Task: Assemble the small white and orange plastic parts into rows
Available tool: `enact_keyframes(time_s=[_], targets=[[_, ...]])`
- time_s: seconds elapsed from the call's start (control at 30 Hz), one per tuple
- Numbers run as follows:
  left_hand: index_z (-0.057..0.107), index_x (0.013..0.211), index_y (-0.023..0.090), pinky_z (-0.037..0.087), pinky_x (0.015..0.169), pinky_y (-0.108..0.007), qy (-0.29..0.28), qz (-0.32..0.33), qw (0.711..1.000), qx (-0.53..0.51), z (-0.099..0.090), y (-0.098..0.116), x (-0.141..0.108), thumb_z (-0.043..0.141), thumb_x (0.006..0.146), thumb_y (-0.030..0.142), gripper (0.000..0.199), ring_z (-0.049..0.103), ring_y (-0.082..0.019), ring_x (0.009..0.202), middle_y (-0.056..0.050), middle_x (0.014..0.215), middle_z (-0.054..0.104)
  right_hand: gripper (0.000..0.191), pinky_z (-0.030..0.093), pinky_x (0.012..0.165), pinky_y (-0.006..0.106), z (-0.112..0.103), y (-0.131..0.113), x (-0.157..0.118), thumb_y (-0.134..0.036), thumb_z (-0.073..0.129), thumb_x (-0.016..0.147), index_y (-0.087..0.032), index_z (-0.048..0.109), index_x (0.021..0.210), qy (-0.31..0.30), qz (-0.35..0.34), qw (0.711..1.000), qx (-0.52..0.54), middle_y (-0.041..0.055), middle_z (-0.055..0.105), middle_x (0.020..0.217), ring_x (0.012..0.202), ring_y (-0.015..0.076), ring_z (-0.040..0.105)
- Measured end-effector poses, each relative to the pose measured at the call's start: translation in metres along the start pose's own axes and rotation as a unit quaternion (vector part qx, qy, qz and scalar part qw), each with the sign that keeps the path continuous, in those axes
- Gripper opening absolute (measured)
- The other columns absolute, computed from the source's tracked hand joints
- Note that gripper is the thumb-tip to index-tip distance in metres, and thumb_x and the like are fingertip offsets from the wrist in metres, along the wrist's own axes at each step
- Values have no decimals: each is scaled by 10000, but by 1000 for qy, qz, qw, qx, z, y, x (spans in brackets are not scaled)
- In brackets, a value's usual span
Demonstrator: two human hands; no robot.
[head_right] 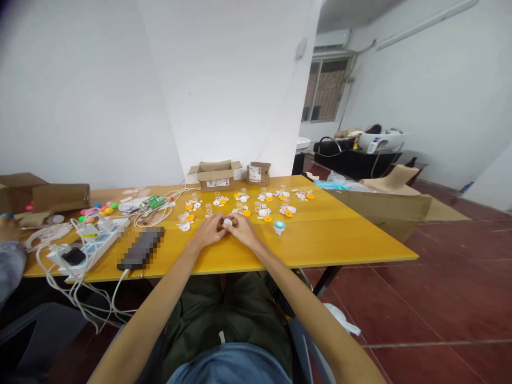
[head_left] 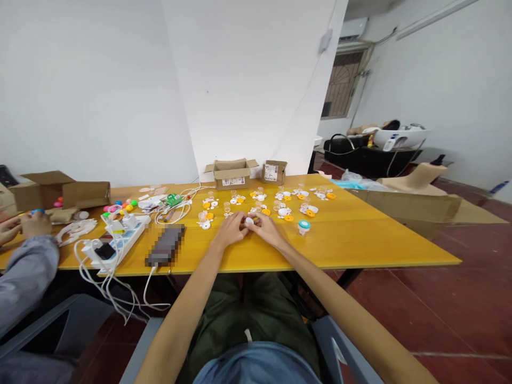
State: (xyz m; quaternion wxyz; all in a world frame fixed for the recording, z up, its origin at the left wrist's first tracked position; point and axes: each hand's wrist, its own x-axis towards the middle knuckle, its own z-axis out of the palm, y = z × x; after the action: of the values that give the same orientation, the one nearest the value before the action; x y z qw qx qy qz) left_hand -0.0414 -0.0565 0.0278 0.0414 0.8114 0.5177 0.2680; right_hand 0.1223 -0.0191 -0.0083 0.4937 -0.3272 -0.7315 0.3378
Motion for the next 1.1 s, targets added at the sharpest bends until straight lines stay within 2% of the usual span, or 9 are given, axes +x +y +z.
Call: enact_keyframes(time_s=[0.3,0.7,1.1], targets=[[574,920,240,519,851,-344,3,-8,1000,4,-1,2,0,587,821,243,100,659,-230,912,-41,926,680,199,593,767,364,0,-3,-1,-399,720,803,-216,691,875,-7,18,1000,9,46,742,879,821,229,719],[585,940,252,522,854,-349,6,-8,1000,2,-1,2,0,585,830,268,111,659,-231,925,-36,926,685,266,603,764,379,0,-3,-1,-485,717,815,-225,687,857,4,13,1000,22,52,755,866,813,239,729],[586,937,246,518,854,-348,7,-15,1000,2,-1,3,-1,593,822,250,115,657,-236,930,-42,919,681,263,600,782,381,0,-4,-2,-473,695,833,-217,697,895,-5,6,1000,14,62,752,913,842,239,722]])
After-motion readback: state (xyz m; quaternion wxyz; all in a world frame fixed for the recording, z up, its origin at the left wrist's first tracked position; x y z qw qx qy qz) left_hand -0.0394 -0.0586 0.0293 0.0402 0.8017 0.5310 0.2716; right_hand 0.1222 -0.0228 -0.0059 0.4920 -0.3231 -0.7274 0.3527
